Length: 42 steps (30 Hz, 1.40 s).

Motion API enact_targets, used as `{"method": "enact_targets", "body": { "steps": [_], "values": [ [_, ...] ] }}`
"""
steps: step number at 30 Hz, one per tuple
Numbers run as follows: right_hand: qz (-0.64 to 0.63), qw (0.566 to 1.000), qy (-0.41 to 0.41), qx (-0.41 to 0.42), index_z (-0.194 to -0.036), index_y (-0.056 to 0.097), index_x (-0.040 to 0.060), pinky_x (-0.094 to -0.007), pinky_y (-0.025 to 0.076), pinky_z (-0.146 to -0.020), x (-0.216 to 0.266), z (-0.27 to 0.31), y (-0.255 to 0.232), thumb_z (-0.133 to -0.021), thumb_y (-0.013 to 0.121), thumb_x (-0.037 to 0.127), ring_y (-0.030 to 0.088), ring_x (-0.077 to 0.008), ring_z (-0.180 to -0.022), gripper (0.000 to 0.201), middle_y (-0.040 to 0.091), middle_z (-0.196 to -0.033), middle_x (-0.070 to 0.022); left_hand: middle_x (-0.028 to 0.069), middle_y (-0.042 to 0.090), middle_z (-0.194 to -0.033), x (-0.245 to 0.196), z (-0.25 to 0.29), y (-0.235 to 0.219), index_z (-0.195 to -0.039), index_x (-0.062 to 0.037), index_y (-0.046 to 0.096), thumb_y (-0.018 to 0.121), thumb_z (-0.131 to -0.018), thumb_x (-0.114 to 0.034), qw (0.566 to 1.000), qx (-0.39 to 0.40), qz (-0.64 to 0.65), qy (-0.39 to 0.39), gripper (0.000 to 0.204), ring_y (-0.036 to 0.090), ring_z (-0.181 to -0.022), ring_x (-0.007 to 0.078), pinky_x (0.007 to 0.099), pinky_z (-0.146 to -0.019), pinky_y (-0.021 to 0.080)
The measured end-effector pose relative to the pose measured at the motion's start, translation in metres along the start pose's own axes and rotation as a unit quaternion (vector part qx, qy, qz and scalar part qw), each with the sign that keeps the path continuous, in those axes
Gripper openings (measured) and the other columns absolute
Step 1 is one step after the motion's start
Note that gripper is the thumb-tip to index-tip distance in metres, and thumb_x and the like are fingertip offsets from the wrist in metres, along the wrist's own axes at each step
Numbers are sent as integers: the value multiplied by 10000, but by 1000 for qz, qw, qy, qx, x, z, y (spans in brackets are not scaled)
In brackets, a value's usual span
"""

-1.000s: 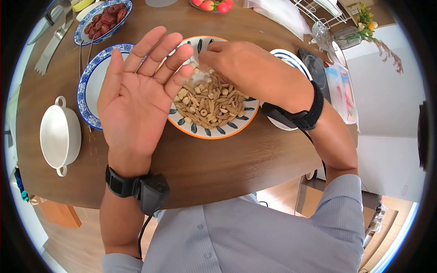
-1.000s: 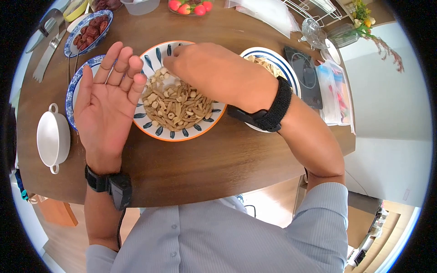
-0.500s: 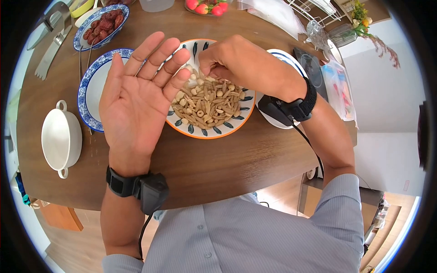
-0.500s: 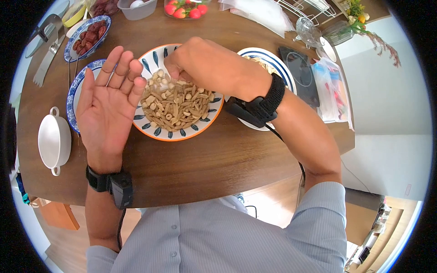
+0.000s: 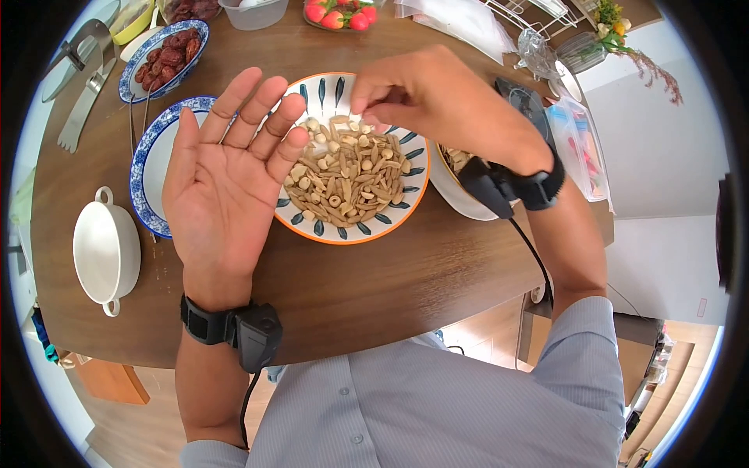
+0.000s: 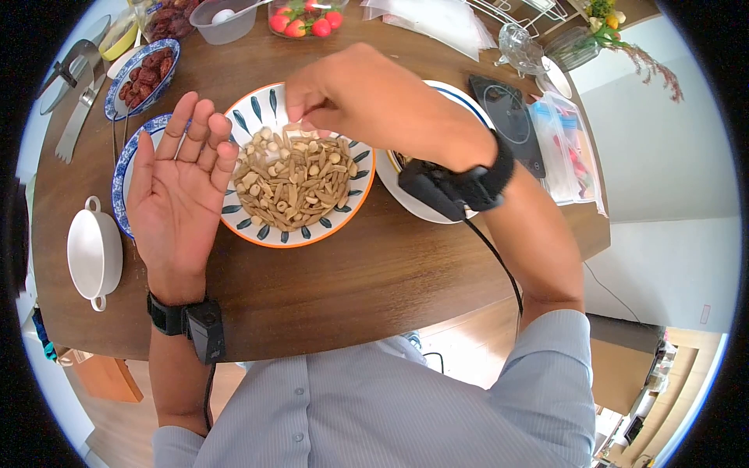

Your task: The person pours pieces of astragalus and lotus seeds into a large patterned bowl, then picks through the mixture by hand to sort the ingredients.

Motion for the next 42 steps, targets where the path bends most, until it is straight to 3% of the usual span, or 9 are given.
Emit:
{"method": "enact_targets", "body": {
  "steps": [5,10,13,16,18,21,26,31,42],
  "values": [
    [47,995,85,-31,-963,672,1,-295,559,-691,21,37,-40,-859,733,-27,718,-167,-739,124,733,-803,-84,220,545,-1470,0,1,0,-1539,57,365,337,-1137,-369,1000,1,4,0,586,545,-1355,325,459,-1156,447],
    [56,984,168,0,-958,669,8,-303,530,-657,1,75,-69,-875,721,-21,670,-165,-682,102,718,-803,-81,266,530,-1462,1,1,-1,-1508,85,384,307,-1132,-414,999,-16,52,-2,630,530,-1355,386,504,-1144,451],
    [152,979,130,33,-955,673,11,-332,524,-647,0,76,-63,-878,724,15,667,-218,-676,93,718,-828,-105,264,526,-1466,1,1,-1,-1509,83,385,311,-1131,-413,999,-6,48,-8,627,529,-1358,382,504,-1143,451],
    [191,977,83,-40,-961,688,30,-381,532,-652,11,56,-39,-867,737,54,681,-289,-708,109,718,-853,-127,262,524,-1470,0,1,-1,-1510,80,385,316,-1131,-412,999,-17,46,-8,625,529,-1360,378,504,-1142,451],
    [184,979,-72,-51,-960,712,39,-415,549,-667,17,37,-17,-850,712,59,706,-332,-764,112,719,-856,-154,260,524,-1472,0,1,-2,-1510,79,386,317,-1130,-412,999,-14,44,-9,624,528,-1361,376,503,-1142,451],
    [260,960,-104,-14,-917,711,31,-428,568,-676,17,17,10,-833,683,68,723,-345,-804,97,711,-833,-173,259,526,-1471,0,0,-2,-1509,78,388,320,-1130,-410,999,-14,45,-9,623,527,-1363,376,502,-1142,450],
    [319,941,-92,67,-889,635,18,-435,551,-660,16,0,28,-869,650,68,697,-356,-813,56,698,-855,-142,221,546,-1476,-1,1,0,-1532,62,373,357,-1132,-361,1000,-6,6,-4,582,545,-1357,322,460,-1152,441],
    [324,941,-81,46,-974,611,13,-447,550,-659,7,-6,37,-850,678,66,699,-364,-811,151,701,-865,-151,216,547,-1480,0,1,1,-1533,59,374,346,-1134,-374,1000,6,14,-11,589,550,-1354,322,463,-1157,434],
    [315,943,-104,25,-907,673,11,-430,585,-627,3,-8,39,-862,626,47,732,-349,-791,75,704,-811,-179,219,547,-1478,2,0,2,-1536,57,370,328,-1137,-376,1000,11,11,-11,590,548,-1356,322,462,-1152,438]
  ]
}}
Point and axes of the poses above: each hand's wrist, its own z-axis away from the middle knuckle, its own y-axis out of the palm, x = y × z, the point moved 2 cm from there along -z, towards the middle knuckle
